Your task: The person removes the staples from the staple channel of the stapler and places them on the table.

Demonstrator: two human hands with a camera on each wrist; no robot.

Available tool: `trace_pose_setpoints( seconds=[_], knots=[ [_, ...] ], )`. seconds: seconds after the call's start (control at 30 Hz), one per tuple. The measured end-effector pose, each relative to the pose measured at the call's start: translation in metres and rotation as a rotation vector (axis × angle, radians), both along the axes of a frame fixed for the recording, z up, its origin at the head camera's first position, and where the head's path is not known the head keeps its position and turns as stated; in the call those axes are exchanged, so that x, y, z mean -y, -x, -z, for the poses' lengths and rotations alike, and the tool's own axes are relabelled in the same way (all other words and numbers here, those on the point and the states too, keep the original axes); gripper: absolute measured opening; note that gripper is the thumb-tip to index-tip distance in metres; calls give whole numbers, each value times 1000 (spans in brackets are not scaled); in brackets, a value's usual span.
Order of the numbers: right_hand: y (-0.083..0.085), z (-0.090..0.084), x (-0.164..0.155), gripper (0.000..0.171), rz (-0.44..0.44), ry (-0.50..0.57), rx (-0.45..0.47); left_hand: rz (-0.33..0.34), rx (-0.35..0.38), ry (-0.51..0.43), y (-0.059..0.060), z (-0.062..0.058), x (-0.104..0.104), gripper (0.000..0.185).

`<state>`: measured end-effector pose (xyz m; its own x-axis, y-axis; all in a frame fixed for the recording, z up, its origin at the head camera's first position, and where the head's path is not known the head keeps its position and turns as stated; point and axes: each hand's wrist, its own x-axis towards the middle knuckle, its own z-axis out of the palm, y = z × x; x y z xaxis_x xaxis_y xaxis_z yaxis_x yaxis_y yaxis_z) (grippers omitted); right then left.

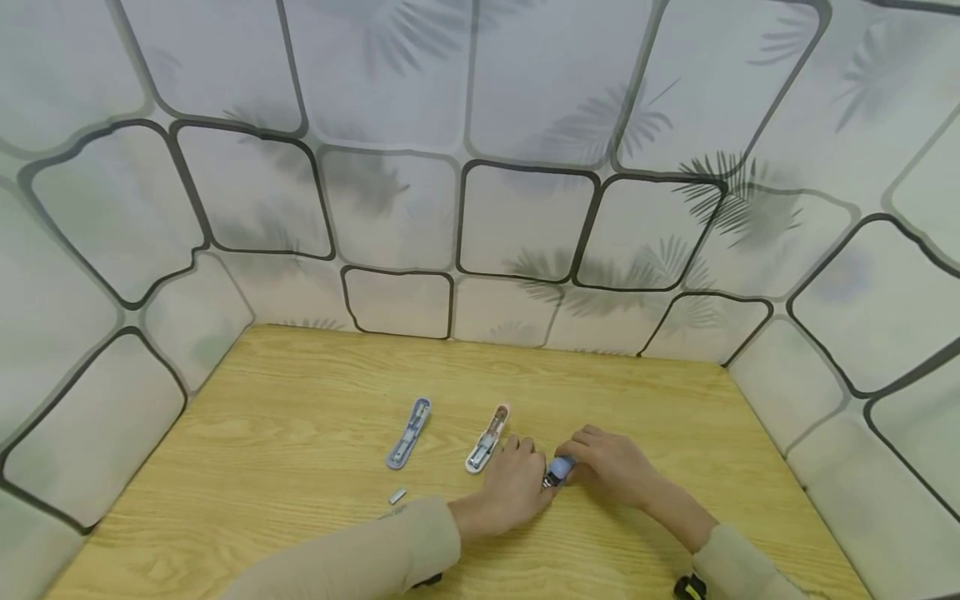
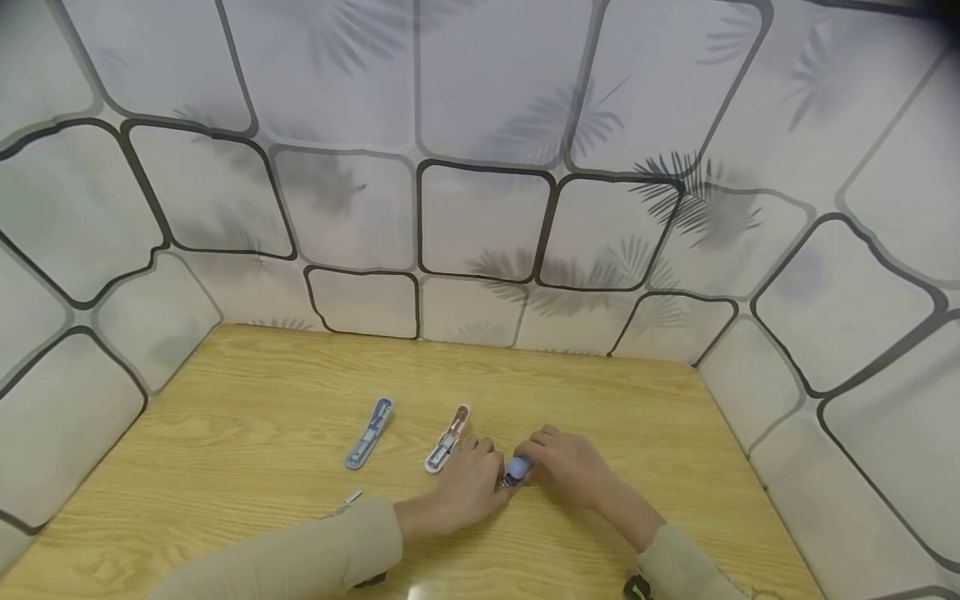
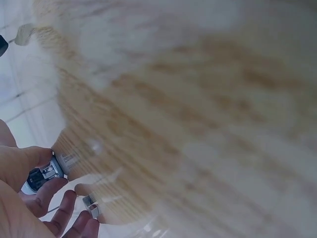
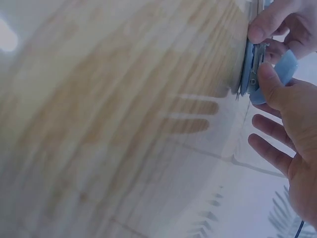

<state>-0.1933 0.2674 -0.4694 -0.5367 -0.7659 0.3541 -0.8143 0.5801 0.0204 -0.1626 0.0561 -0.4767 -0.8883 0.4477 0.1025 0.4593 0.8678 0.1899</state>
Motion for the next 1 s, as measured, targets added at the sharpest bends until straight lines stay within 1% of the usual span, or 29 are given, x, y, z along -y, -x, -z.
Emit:
trace_pose_setpoints(
  seconds=[0.2, 0.33, 0.43, 0.57, 0.87, 1.0],
  knots=[
    [-1, 0, -4, 32, 23, -32, 28, 7, 0, -10, 0, -2, 0, 33],
    [-2, -1, -6, 35, 39, -19, -9, 17, 3, -13, -1, -4, 2, 33],
    [-2, -2, -8, 39, 56, 16, -53, 23, 3, -16, -2, -4, 2, 33],
    [-1, -3, -11, 43, 83, 53, -87, 26, -3, -13, -2, -3, 2, 35],
    [5, -9, -22, 46, 80, 82, -142, 25, -9, -13, -1, -1, 1, 34],
    [9, -6, -28, 45, 104, 73, -133, 24, 5, -21, -1, 0, 1, 33]
  ],
)
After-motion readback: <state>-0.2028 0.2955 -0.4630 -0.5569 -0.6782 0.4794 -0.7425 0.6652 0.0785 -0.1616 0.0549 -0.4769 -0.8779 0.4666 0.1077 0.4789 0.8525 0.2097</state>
